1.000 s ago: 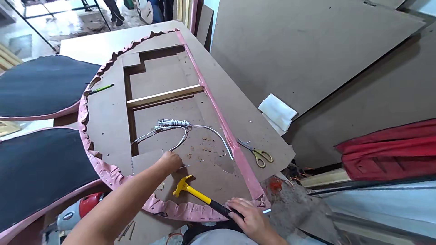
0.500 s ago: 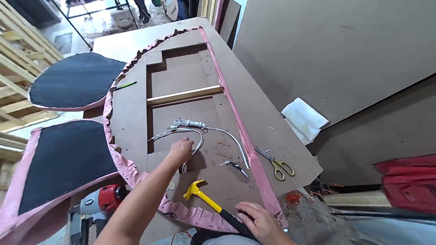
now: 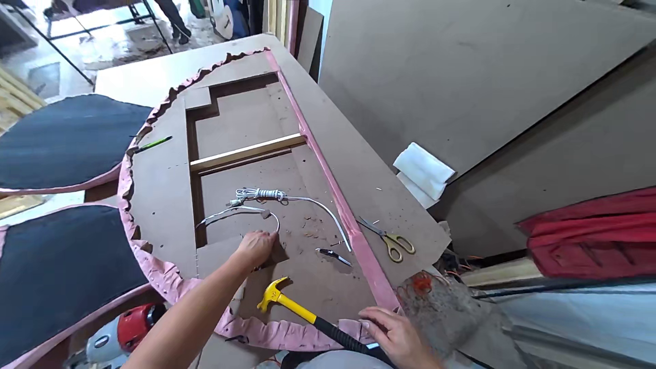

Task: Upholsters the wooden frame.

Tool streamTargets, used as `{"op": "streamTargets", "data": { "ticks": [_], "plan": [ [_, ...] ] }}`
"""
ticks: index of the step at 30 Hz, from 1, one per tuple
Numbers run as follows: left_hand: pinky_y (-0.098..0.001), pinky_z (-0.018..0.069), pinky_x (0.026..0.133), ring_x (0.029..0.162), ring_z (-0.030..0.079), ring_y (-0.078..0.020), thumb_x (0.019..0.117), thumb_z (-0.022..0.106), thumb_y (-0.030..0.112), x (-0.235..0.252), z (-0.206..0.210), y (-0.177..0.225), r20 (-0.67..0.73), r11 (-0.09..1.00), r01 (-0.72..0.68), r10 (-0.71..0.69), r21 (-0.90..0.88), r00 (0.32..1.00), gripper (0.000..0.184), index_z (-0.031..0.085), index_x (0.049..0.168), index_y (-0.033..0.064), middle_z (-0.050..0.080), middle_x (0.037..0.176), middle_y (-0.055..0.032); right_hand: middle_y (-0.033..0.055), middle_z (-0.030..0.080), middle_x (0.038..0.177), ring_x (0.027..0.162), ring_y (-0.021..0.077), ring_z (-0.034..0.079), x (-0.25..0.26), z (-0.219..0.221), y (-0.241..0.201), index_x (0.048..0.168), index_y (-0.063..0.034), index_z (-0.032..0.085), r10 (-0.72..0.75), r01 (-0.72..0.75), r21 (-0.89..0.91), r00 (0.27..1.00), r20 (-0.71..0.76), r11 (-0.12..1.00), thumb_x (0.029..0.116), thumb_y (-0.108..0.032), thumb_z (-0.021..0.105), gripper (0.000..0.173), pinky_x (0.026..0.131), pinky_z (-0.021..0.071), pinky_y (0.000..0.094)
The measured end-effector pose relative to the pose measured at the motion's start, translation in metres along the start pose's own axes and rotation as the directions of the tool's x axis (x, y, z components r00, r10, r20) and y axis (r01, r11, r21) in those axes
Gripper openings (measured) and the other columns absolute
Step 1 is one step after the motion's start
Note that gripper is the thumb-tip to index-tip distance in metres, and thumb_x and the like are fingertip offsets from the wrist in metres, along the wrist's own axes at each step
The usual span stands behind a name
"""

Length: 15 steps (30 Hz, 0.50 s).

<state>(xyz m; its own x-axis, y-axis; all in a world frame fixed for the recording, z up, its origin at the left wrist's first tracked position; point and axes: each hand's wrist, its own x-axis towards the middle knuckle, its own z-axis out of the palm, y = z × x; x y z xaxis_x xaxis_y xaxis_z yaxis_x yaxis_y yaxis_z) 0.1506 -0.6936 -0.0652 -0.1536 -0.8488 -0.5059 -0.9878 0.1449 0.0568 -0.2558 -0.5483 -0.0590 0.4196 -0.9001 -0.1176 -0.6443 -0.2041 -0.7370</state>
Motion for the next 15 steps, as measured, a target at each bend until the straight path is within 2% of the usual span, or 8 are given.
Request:
{"op": "streamTargets", "data": {
  "ticks": [2,4,7,8,9,11,13,15],
  "plan": [
    [-0.0539,0.0516,0.098,0.12,0.062,-0.0326,0.099,0.055,0.011,-0.005,-0.004,0.002,0.077,0.997,-0.008,0.002,0.078,0.997,0.032,0.069,0.128,0.0125,0.068,0.123,-0.0119,-0.0059,0.074,0.119,0.106,0.0033,0.069,-0.006,0.001,0.001,0.114,-0.0222,0.077,0.001,-0.001,0.017,0.999,-0.037,1.0,0.1034,-0.039,0.058,0.028,0.094,0.0586,0.0287],
    [-0.0548,0.051,0.098,0.118,0.063,-0.0323,0.0999,0.054,0.012,-0.01,-0.01,0.005,0.158,0.989,-0.029,0.005,0.147,0.987,0.025,0.073,0.117,0.0095,0.068,0.123,-0.0118,-0.007,0.074,0.117,0.102,0.0017,0.069,-0.01,0.001,0.001,0.113,-0.0226,0.078,-0.002,0.005,0.045,0.998,-0.066,0.999,0.1034,-0.038,0.059,0.026,0.091,0.0598,0.0266],
    [-0.0575,0.0527,0.093,0.114,0.065,-0.0331,0.1006,0.055,0.017,-0.021,-0.022,0.007,0.206,0.985,-0.037,0.002,0.168,0.979,0.022,0.074,0.107,0.0082,0.07,0.119,-0.012,-0.0059,0.074,0.118,0.101,0.0017,0.07,-0.01,-0.002,-0.001,0.113,-0.0211,0.078,0.013,-0.005,0.086,0.996,-0.088,0.996,0.1029,-0.037,0.06,0.026,0.09,0.0598,0.0247],
    [-0.0578,0.0525,0.093,0.115,0.065,-0.0333,0.0994,0.056,0.016,-0.028,-0.027,0.008,0.19,0.989,-0.017,-0.011,0.144,0.982,0.022,0.074,0.109,0.0098,0.069,0.12,-0.0117,-0.0055,0.074,0.118,0.1,0.0022,0.07,-0.009,-0.004,0.0,0.113,-0.0208,0.078,0.023,-0.015,0.092,0.996,-0.089,0.996,0.103,-0.036,0.059,0.026,0.089,0.0596,0.0245],
    [-0.0575,0.0523,0.095,0.117,0.064,-0.0328,0.0978,0.057,0.014,-0.036,-0.033,0.01,0.148,0.996,0.015,-0.029,0.093,0.989,0.025,0.075,0.116,0.0133,0.069,0.122,-0.0107,-0.0056,0.074,0.118,0.1,0.0024,0.07,-0.007,-0.007,0.0,0.114,-0.0209,0.078,0.033,-0.025,0.094,0.995,-0.089,0.995,0.103,-0.036,0.058,0.027,0.088,0.0596,0.0246],
    [-0.0556,0.0546,0.093,0.114,0.066,-0.0305,0.0963,0.058,0.014,-0.061,-0.039,0.014,-0.005,0.996,0.069,-0.069,-0.062,0.998,0.034,0.073,0.126,0.0209,0.07,0.12,-0.0085,-0.0051,0.074,0.117,0.095,0.0028,0.071,0.0,-0.015,0.002,0.115,-0.0204,0.077,0.042,-0.031,0.104,0.994,-0.101,0.994,0.103,-0.035,0.057,0.028,0.084,0.0605,0.0242],
    [-0.0534,0.0575,0.088,0.103,0.069,-0.0265,0.098,0.061,0.019,-0.093,-0.032,0.018,-0.181,0.961,0.078,-0.129,-0.266,0.975,0.031,0.073,0.127,0.0236,0.072,0.113,-0.006,-0.0052,0.074,0.112,0.09,0.0031,0.07,0.009,-0.024,0.004,0.115,-0.0212,0.077,0.044,-0.036,0.083,0.993,-0.105,0.996,0.1029,-0.036,0.055,0.029,0.08,0.0608,0.0248],
    [-0.0498,0.0594,0.083,0.091,0.07,-0.0214,0.0989,0.063,0.023,-0.126,-0.014,0.026,-0.301,0.895,0.061,-0.212,-0.442,0.93,0.027,0.075,0.123,0.0236,0.073,0.107,-0.0029,-0.0046,0.075,0.107,0.084,0.0046,0.07,0.026,-0.033,0.006,0.114,-0.0217,0.077,0.038,-0.035,0.036,0.994,-0.098,0.999,0.1031,-0.038,0.054,0.031,0.077,0.061,0.0283]
  ]
}}
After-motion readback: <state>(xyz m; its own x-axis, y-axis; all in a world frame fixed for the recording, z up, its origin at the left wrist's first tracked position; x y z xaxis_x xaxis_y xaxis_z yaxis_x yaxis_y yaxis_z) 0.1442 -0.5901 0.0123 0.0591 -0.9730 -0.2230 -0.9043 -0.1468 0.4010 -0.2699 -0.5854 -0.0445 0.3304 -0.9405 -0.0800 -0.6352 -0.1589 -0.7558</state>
